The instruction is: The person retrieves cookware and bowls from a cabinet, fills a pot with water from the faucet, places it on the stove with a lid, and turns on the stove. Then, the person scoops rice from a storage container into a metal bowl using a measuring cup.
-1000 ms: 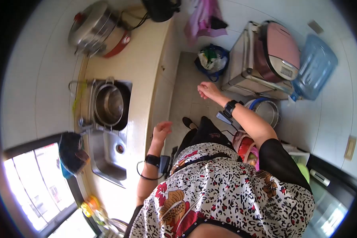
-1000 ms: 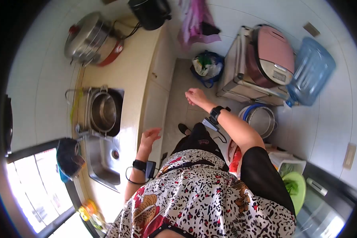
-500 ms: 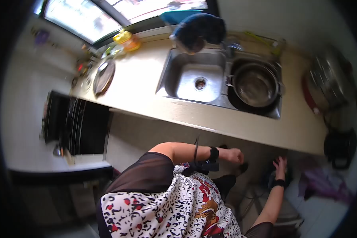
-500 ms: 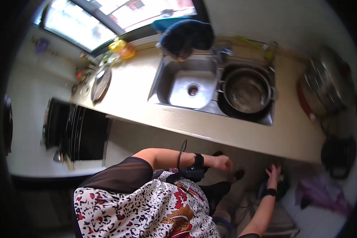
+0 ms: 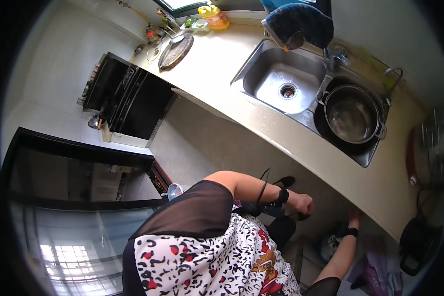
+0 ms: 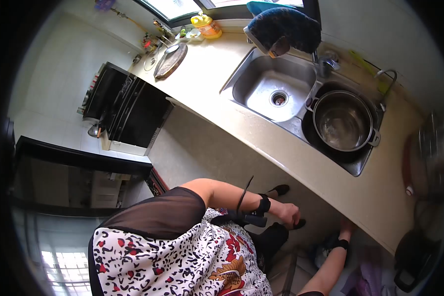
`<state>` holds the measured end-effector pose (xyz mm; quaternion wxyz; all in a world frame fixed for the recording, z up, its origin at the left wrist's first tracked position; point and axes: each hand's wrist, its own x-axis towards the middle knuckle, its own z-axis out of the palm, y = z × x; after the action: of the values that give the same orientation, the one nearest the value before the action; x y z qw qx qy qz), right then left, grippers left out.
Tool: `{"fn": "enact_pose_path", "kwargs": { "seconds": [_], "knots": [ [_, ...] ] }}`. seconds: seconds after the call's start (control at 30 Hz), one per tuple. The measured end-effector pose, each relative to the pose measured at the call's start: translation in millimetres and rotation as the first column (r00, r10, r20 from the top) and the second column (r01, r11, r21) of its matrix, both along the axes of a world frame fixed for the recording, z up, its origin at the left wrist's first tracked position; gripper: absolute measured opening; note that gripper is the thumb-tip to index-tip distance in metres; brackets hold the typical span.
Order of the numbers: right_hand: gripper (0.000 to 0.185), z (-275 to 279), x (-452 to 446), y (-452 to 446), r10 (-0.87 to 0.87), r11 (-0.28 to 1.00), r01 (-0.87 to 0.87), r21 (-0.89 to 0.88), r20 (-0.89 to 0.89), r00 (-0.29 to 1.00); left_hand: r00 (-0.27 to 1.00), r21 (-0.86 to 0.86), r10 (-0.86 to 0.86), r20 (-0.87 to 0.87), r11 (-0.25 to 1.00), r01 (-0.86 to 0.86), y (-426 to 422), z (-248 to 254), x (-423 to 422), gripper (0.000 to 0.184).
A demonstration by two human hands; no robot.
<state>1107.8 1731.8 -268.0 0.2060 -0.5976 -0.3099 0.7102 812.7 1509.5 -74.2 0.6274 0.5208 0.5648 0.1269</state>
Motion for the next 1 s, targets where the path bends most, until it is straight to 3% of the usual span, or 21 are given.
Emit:
{"fn": "enact_pose_path", "kwargs": {
  "seconds": [0.07, 0.17, 0.2, 0.23, 0.27, 0.3, 0.33, 0.37, 0.4, 0.43, 0.47, 0.5, 0.57, 0.6, 0.63, 0.67, 0.7, 0.73, 1.0],
  "knots": [
    [0.053, -18, 8, 6, -0.064, 0.998, 0.065, 0.011, -0.032, 0.997, 0.999, 0.031, -0.05, -0.016, 0.998, 0.051, 3, -27, 16, 0.022],
    [0.048, -58, 14, 18, -0.177, 0.983, 0.181, 0.042, -0.088, 0.98, 0.997, -0.003, -0.071, -0.029, 0.998, 0.071, 21, -6, 32, 0.022],
    [0.046, -72, 14, 21, -0.168, 0.976, 0.174, 0.128, -0.056, 0.984, 0.996, -0.004, -0.084, -0.03, 0.997, 0.083, 26, -7, 38, 0.021],
    [0.047, -85, 17, 23, 0.031, 0.892, -0.16, 0.423, 0.296, 0.955, 0.998, 0.011, -0.059, -0.037, 0.998, 0.06, 29, -13, 46, 0.021],
    [0.049, -98, 20, 25, -0.013, 0.697, -0.485, 0.528, 0.685, 0.728, 0.998, 0.027, -0.042, -0.041, 0.999, 0.043, 32, -21, 54, 0.021],
    [0.05, -119, 27, 26, -0.141, 0.439, -0.797, 0.414, 0.908, 0.393, 0.999, 0.041, -0.034, -0.04, 0.999, 0.036, 33, -25, 62, 0.021],
    [0.038, -140, 28, 30, -0.138, 0.487, -0.493, 0.721, 0.621, 0.772, 0.999, 0.079, -0.021, -0.043, 0.997, 0.024, 33, -21, 65, 0.021],
    [0.036, -106, 11, 14, -0.179, 0.685, -0.226, 0.693, 0.46, 0.87, 0.999, 0.118, -0.024, -0.034, 0.993, 0.027, 36, -15, 67, 0.021],
    [0.039, -93, 7, 7, -0.144, 0.479, -0.58, 0.658, 0.711, 0.688, 0.998, 0.111, -0.036, -0.059, 0.993, 0.042, 35, -27, 73, 0.023],
    [0.04, -82, 6, 3, -0.16, 0.378, -0.823, 0.424, 0.906, 0.393, 0.994, 0.059, -0.062, -0.092, 0.996, 0.067, 37, -24, 75, 0.025],
    [0.046, -107, 13, -3, -0.185, 0.348, -0.844, 0.409, 0.912, 0.365, 0.993, 0.071, -0.1, -0.067, 0.992, 0.105, 39, -29, 78, 0.029],
    [0.048, -47, -4, -22, -0.054, 0.749, -0.423, 0.51, 0.683, 0.729, 0.99, 0.062, -0.106, -0.096, 0.992, 0.112, 44, -14, 80, 0.032],
    [0.04, 38, -14, -52, -0.042, 0.843, -0.273, 0.464, 0.563, 0.826, 0.996, -0.003, -0.075, -0.055, 0.997, 0.075, 53, -11, 96, 0.042],
    [0.044, 43, -10, -67, -0.189, 0.697, -0.291, 0.655, 0.56, 0.807, 0.985, 0.093, -0.152, -0.08, 0.983, 0.159, 62, 0, 102, 0.049],
    [0.041, 89, -9, -76, -0.184, 0.699, -0.36, 0.618, 0.642, 0.745, 0.986, 0.152, -0.123, -0.112, 0.978, 0.139, 63, -2, 110, 0.053],
    [0.04, 111, -8, -85, -0.182, 0.785, -0.275, 0.555, 0.631, 0.754, 0.994, 0.173, -0.083, -0.075, 0.98, 0.095, 61, -23, 117, 0.057],
    [0.039, 110, -4, -97, -0.264, 0.769, -0.229, 0.597, 0.622, 0.737, 0.998, 0.133, 0.005, 0.064, 0.991, -0.013, 65, -21, 125, 0.057],
    [0.038, 105, 7, -109, -0.323, 0.75, -0.196, 0.632, 0.608, 0.726, 0.997, 0.118, 0.026, 0.07, 0.992, -0.035, 74, -10, 136, 0.057],
    [0.036, 114, 102, -181, -0.556, 0.724, -0.031, 0.689, 0.61, 0.565, 0.931, 0.297, -0.362, -0.039, 0.886, 0.357, 96, -9, 218, 0.074]
  ]
}}
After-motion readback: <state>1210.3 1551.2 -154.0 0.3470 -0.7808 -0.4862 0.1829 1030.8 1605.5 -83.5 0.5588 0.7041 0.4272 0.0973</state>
